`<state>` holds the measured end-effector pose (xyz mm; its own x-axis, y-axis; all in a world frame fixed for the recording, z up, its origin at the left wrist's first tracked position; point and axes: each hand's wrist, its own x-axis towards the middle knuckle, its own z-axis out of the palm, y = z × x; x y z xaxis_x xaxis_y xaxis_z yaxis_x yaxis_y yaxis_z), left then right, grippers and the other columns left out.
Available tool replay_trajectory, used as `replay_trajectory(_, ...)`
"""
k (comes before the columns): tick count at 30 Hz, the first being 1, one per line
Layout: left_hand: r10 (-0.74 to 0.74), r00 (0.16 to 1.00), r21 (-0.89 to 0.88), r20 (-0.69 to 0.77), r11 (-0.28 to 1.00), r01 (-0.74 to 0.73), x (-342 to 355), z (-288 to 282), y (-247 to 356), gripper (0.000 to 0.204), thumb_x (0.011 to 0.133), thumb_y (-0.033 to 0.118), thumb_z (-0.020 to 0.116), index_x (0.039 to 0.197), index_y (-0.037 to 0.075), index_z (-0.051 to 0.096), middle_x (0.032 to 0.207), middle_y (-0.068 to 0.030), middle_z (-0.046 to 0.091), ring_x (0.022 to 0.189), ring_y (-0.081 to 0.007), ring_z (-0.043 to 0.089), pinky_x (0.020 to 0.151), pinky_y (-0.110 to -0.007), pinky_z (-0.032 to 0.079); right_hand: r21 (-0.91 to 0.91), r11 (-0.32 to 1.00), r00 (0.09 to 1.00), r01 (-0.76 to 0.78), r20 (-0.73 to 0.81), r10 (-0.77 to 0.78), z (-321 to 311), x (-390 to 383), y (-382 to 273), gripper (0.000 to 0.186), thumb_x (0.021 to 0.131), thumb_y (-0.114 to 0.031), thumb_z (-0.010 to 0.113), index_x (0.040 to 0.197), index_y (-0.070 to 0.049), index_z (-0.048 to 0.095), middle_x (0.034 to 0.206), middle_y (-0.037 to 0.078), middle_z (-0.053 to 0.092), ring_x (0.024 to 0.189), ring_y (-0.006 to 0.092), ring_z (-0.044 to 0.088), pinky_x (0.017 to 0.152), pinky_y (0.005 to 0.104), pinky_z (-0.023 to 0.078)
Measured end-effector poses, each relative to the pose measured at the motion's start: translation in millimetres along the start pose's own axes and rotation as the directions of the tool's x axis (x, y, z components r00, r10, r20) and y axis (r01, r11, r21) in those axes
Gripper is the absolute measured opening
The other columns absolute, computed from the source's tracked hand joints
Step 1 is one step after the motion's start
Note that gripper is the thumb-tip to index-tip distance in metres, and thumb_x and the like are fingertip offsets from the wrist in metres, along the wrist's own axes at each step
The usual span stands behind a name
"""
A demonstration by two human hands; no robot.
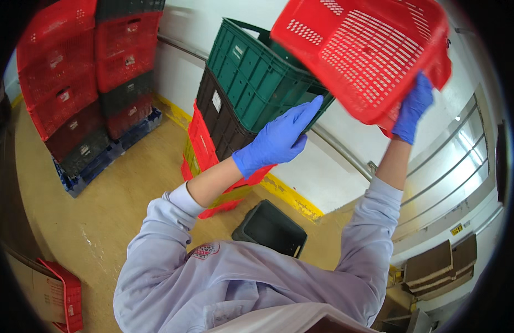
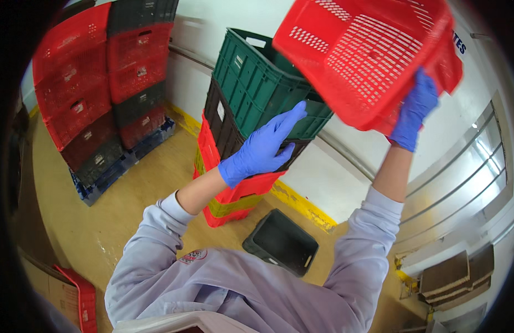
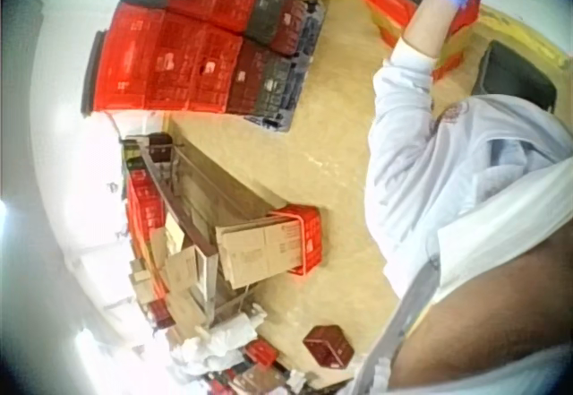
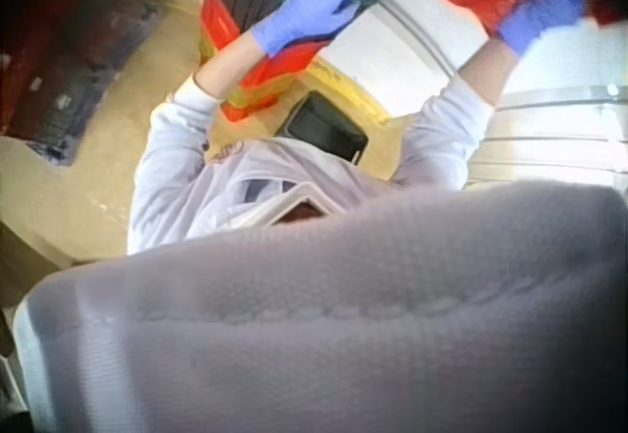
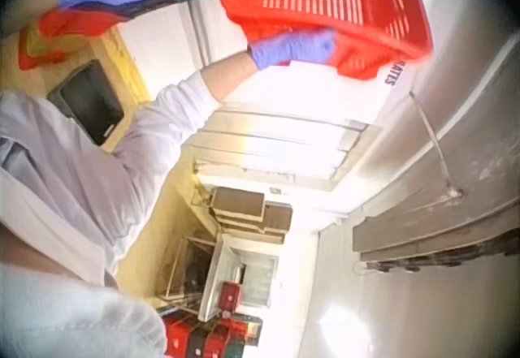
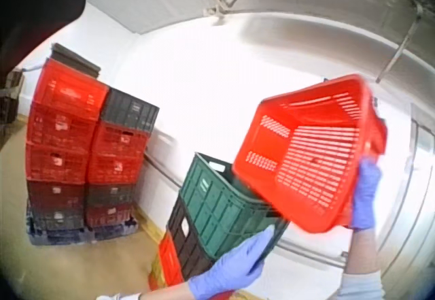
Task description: The person transfers prepackaged food items from a cardboard box into red plastic baskets on a metal table. They handle the packages by hand, arranging them in rows within the baskets. The person also stacks empty plastic crates and moves a cardboard box on the table.
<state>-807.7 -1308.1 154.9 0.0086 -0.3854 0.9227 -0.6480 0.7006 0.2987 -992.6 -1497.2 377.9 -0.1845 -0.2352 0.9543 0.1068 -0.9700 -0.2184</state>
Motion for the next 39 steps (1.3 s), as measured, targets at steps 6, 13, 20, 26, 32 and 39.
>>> replay_trajectory(6, -0.042, 0.993, 0.148, -0.111, 0.987, 0.059, -6, -10, -11, 0.078, 0.067, -0.006, 0.053, 0.136, 0.003, 0.017, 0.126, -0.0173, 0.041, 0.115, -0.032, 0.041, 0.096, -0.035, 0.034, -0.222, 0.975, 0.948, -0.008, 0.308, 0.077, 99, -11, -1, 0.043, 0.077, -0.039, 0.063, 0.086, 0.003, 0.062, 0.076, 0.009, 0.061, 0.064, 0.0141, 0.053, 0.062, 0.0273, 0.043)
replay_trajectory(13, -0.078, 0.991, 0.064, -0.113, 0.994, 0.086, -12, 45, -18, 0.068, 0.066, -0.008, 0.049, 0.131, 0.003, 0.032, 0.118, -0.0159, 0.048, 0.109, -0.0299, 0.046, 0.095, -0.034, 0.034, -0.304, 0.873, 0.851, 0.383, 0.484, -0.205, 73, -35, 26, 0.053, 0.079, -0.035, 0.06, 0.115, 0.003, 0.05, 0.11, 0.018, 0.056, 0.102, 0.0263, 0.054, 0.088, 0.0313, 0.041)
replay_trajectory(20, -0.099, 0.995, 0.4, 0.015, 0.912, 0.085, -26, 146, -65, 0.056, 0.062, -0.003, 0.054, 0.118, 0.007, 0.05, 0.114, -0.0144, 0.048, 0.111, -0.0331, 0.041, 0.095, -0.042, 0.028, -0.404, 0.843, 0.897, -0.355, 0.107, 0.429, -135, -153, 210, 0.042, 0.078, -0.03, 0.062, 0.108, -0.001, 0.058, 0.103, 0.015, 0.061, 0.094, 0.0256, 0.057, 0.084, 0.0328, 0.043)
replay_trajectory(26, -0.186, 0.981, 0.862, 0.049, 0.504, 0.053, -69, 177, -112, 0.063, 0.063, 0.014, 0.061, 0.124, 0.012, 0.046, 0.129, -0.0209, 0.034, 0.119, -0.0388, 0.028, 0.1, -0.049, 0.019, -0.466, 0.278, 0.394, -0.84, -0.17, 0.903, -407, -382, 326, 0.04, 0.078, -0.029, 0.058, 0.103, 0.002, 0.059, 0.089, 0.009, 0.062, 0.071, 0.0141, 0.054, 0.065, 0.0267, 0.045)
replay_trajectory(32, -0.18, 0.977, 0.98, 0.117, 0.18, -0.085, -66, 215, -169, 0.073, 0.069, 0.032, 0.067, 0.13, 0.006, 0.036, 0.128, -0.0262, 0.031, 0.117, -0.0402, 0.032, 0.095, -0.05, 0.027, -0.898, -0.076, 0.19, -0.433, -0.173, 0.966, -657, -638, 311, 0.027, 0.076, -0.029, 0.056, 0.077, -0.003, 0.061, 0.071, 0.012, 0.06, 0.061, 0.0215, 0.056, 0.057, 0.0313, 0.044)
replay_trajectory(39, -0.107, 0.985, 0.988, 0.132, -0.064, -0.139, -69, 225, -171, 0.077, 0.073, 0.043, 0.065, 0.128, 0.001, 0.033, 0.122, -0.0273, 0.035, 0.112, -0.0399, 0.036, 0.092, -0.049, 0.033, -0.716, -0.453, -0.183, -0.531, -0.425, 0.886, -680, -716, 280, 0.043, 0.069, -0.034, 0.058, 0.091, 0.003, 0.059, 0.087, 0.023, 0.06, 0.086, 0.039, 0.056, 0.075, 0.0404, 0.045)
